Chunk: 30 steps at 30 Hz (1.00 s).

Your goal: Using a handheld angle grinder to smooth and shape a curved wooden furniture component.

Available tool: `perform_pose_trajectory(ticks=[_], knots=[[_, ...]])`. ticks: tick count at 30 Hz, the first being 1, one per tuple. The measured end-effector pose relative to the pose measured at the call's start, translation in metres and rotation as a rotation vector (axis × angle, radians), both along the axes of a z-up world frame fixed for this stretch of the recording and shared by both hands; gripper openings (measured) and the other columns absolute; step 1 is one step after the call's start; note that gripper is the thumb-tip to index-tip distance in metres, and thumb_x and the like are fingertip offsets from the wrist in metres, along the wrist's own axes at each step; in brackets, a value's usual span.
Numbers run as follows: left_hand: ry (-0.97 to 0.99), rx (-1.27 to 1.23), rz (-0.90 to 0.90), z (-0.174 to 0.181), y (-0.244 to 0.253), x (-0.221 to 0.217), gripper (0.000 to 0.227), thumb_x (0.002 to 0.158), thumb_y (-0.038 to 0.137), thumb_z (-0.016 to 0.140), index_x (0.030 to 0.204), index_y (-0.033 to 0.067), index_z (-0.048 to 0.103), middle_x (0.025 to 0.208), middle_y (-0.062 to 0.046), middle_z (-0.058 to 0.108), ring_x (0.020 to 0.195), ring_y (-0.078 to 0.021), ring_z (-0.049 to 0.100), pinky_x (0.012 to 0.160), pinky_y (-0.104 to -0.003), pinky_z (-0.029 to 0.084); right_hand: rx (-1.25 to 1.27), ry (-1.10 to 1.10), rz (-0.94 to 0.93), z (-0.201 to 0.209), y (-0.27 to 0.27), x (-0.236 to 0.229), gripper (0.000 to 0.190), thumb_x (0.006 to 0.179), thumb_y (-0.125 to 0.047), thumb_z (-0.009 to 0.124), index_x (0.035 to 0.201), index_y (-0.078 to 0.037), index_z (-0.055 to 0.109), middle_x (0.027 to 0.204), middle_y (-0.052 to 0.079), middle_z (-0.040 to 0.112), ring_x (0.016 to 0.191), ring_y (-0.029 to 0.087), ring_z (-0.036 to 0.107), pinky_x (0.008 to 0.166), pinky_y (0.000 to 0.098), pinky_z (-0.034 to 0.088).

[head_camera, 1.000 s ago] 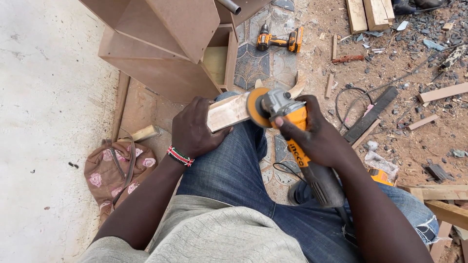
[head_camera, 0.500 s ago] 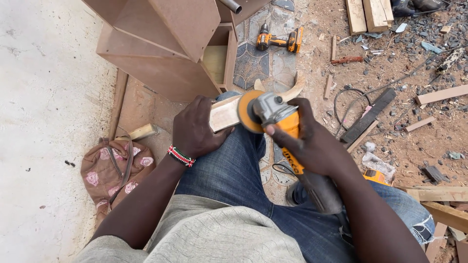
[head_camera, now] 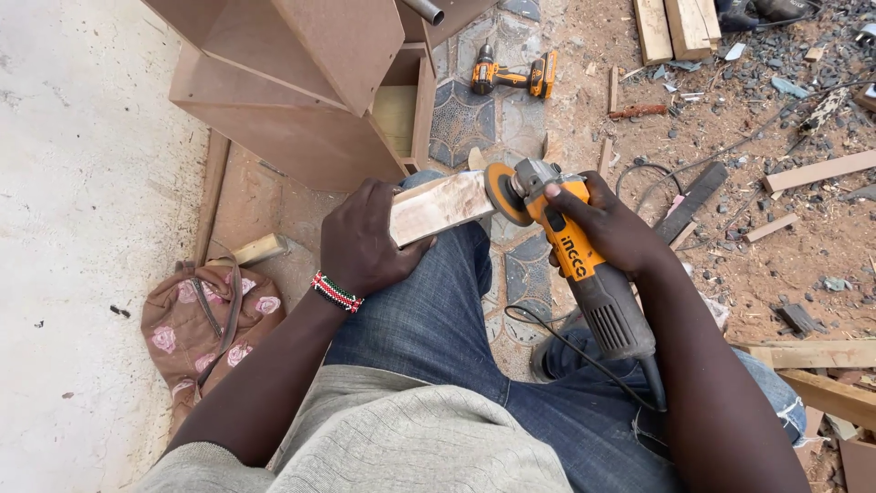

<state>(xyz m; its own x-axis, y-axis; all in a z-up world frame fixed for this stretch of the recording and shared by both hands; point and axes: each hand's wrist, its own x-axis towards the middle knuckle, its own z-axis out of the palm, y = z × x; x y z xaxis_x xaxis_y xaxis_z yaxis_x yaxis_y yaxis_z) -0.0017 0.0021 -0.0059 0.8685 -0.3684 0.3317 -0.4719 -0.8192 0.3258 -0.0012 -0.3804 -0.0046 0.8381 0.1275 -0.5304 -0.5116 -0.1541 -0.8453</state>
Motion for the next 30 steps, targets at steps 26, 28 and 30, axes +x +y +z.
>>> perform_pose_trajectory(ticks=[26, 28, 30], knots=[[0.026, -0.003, -0.014, 0.002, -0.003, 0.001, 0.070, 0.093, 0.059, 0.096, 0.131, 0.0043, 0.071, 0.106, -0.014, 0.067, 0.096, -0.0431, 0.085, 0.078, -0.055, 0.072, 0.062, 0.010, -0.019, -0.001, 0.000, 0.011, 0.079, 0.115, -0.056, 0.075, 0.157, 0.003, 0.045, 0.103, 0.032, 0.072, 0.076, 0.041, 0.084, 0.069, 0.0572, 0.074], [0.033, -0.009, -0.012, 0.001, -0.003, 0.000, 0.071, 0.093, 0.059, 0.096, 0.131, 0.0040, 0.071, 0.106, -0.015, 0.068, 0.096, -0.0431, 0.085, 0.078, -0.055, 0.072, 0.073, -0.003, -0.006, 0.011, 0.005, 0.008, 0.078, 0.116, -0.055, 0.074, 0.159, 0.003, 0.044, 0.103, 0.032, 0.071, 0.076, 0.041, 0.084, 0.069, 0.0585, 0.074], [0.023, -0.011, -0.017, -0.001, -0.002, 0.000, 0.072, 0.094, 0.061, 0.095, 0.131, 0.0046, 0.071, 0.106, -0.013, 0.067, 0.098, -0.0438, 0.085, 0.079, -0.056, 0.072, -0.080, -0.079, 0.047, 0.028, 0.009, 0.004, 0.073, 0.117, -0.050, 0.074, 0.158, 0.004, 0.046, 0.104, 0.033, 0.072, 0.078, 0.044, 0.085, 0.074, 0.0628, 0.073]])
